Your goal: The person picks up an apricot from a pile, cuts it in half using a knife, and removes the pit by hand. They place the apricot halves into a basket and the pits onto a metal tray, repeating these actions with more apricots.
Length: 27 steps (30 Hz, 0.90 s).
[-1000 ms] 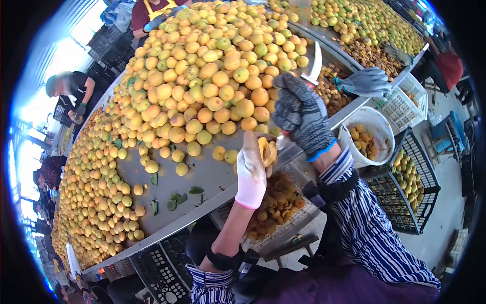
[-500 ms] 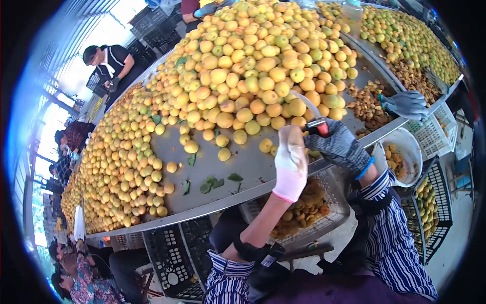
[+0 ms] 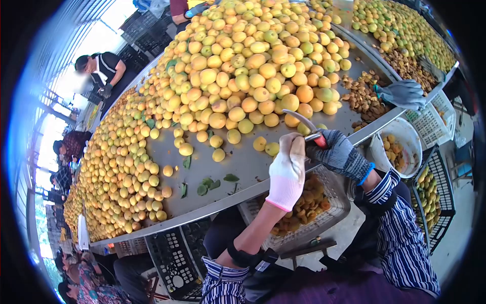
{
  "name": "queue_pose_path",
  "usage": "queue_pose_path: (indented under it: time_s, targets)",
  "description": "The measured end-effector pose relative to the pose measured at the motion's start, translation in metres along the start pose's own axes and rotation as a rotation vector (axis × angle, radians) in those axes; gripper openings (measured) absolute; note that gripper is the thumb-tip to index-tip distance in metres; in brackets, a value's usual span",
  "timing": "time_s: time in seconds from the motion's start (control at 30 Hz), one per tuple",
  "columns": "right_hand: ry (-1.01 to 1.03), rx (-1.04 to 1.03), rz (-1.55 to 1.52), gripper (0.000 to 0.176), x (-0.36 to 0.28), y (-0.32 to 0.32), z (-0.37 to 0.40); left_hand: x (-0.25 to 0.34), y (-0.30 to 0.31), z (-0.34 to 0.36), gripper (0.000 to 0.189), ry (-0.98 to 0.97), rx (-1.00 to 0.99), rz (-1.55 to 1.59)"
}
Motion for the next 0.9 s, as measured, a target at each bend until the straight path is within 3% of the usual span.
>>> queue_pose_path:
  time_s: [0.07, 0.1, 0.17, 0.27, 0.3, 0.43, 0.5, 0.57, 0.63, 0.7, 0.73, 0.8, 0.9]
  targets:
    - [-0.113, 0.029, -0.155, 0.024, 0.016, 0.005, -0.001, 0.033, 0.0, 0.003, 0.017, -0.438, -0.016, -0.567]
    - [-0.16, 0.116, -0.186, 0.025, 0.016, 0.019, -0.001, 0.031, 0.001, 0.007, 0.023, -0.211, -0.146, -0.591]
    - [-0.337, 0.252, -0.245, 0.026, 0.029, 0.057, -0.011, 0.038, -0.004, 0.019, 0.027, -0.148, -0.451, -0.84]
    - [-0.139, 0.593, -0.408, 0.027, 0.046, 0.122, -0.018, 0.018, -0.018, 0.048, 0.036, -0.034, -0.866, -1.162]
    - [-0.111, 0.72, -0.38, 0.026, 0.044, 0.143, -0.014, -0.001, -0.016, 0.057, 0.036, 0.055, -0.887, -1.247]
    - [0.099, 0.99, -0.797, 0.018, 0.044, 0.185, 0.003, -0.02, -0.008, 0.066, 0.039, 0.036, -0.899, -1.383]
    - [0.08, 0.938, -0.824, 0.018, 0.045, 0.178, 0.0, -0.006, 0.0, 0.056, 0.039, 0.023, -0.879, -1.375]
    - [0.042, 0.85, -0.869, 0.018, 0.048, 0.17, -0.002, 0.018, 0.007, 0.034, 0.037, 0.117, -0.933, -1.14]
    - [0.008, 0.676, -0.926, 0.02, 0.041, 0.153, 0.001, 0.048, 0.02, 0.008, 0.038, 0.039, -0.645, -1.092]
    - [-0.054, 0.573, -0.855, 0.02, 0.03, 0.134, 0.004, 0.051, 0.038, -0.016, 0.048, -0.013, -0.366, -1.235]
    - [-0.055, 0.569, -0.854, 0.02, 0.024, 0.126, 0.004, 0.041, 0.039, -0.024, 0.048, -0.01, -0.363, -1.235]
    - [-0.251, 0.459, -0.826, 0.023, 0.022, 0.107, 0.0, 0.018, 0.049, -0.035, 0.062, 0.227, -0.391, -1.543]
    - [-0.26, 0.36, -0.809, 0.02, 0.022, 0.089, -0.007, 0.001, 0.029, -0.033, 0.069, 0.338, -0.531, -1.504]
Point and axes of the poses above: each hand's wrist, its own z-axis away from the middle knuckle, its own y-axis out of the back of the hand, x = y × z, the point moved 5 cm from there along -z, towards the middle knuckle, and after that the axes turned 9 degrees about -y, right-handed, at the moved point
